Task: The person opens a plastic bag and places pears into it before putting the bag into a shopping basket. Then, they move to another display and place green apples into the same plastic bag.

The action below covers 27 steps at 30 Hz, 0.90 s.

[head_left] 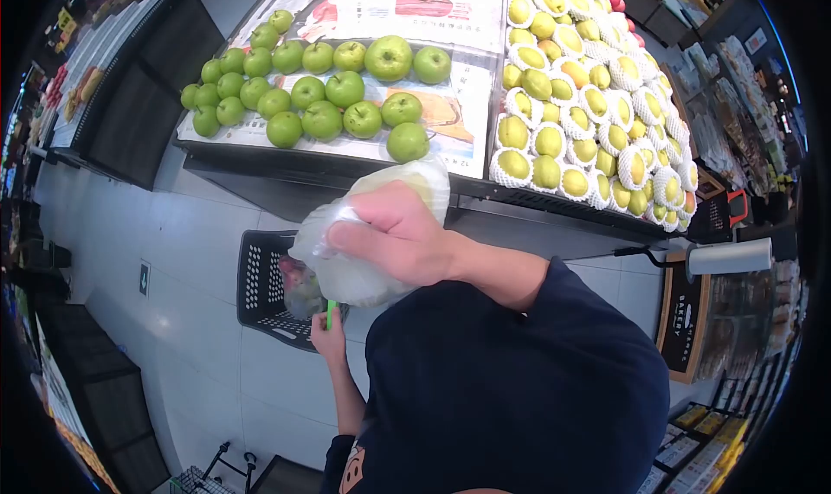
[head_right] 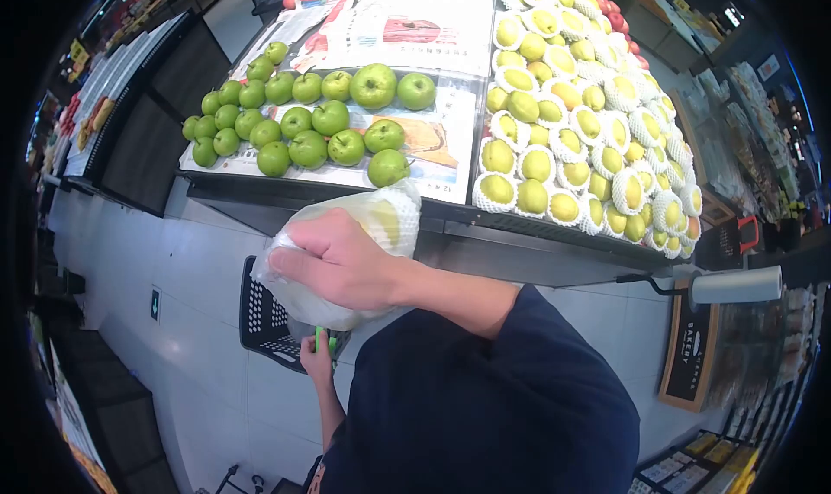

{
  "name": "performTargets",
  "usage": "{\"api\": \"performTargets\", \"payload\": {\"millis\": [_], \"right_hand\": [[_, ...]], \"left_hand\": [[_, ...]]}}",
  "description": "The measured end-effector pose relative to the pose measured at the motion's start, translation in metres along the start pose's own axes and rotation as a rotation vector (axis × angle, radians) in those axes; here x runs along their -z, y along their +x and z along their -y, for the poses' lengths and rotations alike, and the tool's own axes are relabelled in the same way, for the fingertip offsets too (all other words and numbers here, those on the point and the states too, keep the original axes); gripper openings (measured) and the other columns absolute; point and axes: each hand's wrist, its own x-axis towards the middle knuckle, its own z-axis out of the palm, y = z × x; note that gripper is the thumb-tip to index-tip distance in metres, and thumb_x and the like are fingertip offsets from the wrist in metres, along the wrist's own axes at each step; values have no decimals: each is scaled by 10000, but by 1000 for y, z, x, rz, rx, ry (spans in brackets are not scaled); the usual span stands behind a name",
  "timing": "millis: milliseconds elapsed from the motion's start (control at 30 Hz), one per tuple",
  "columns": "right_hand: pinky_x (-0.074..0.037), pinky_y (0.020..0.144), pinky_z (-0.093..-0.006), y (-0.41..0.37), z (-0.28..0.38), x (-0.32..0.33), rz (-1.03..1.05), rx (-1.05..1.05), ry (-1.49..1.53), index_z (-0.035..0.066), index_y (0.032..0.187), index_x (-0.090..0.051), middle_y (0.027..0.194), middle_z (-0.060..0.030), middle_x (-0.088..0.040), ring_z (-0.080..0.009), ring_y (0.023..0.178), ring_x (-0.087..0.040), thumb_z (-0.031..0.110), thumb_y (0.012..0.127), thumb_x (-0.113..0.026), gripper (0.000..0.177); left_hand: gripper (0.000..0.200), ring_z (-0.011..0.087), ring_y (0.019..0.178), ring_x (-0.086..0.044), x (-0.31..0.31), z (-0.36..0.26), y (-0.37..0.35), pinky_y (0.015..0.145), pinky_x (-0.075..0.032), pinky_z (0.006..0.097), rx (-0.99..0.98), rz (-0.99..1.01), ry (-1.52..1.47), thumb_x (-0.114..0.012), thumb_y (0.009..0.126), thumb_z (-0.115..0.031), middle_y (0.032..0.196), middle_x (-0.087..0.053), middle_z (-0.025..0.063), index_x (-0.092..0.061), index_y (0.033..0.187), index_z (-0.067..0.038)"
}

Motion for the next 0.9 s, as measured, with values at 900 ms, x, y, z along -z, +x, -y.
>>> {"api": "performTargets", "payload": {"millis": [900], "right_hand": [[-382,519,-230,18,-68,248,-199,-246,481,-13,731,-681,661,-28,-658,-44,587,-529,102,888,-595,213]], "left_hand": [[274,170,934,-614,-130,-339,2,819,-514,281,-618,201,-432,-608,863,37,1096,-598,111,-581,1135,12]]}}
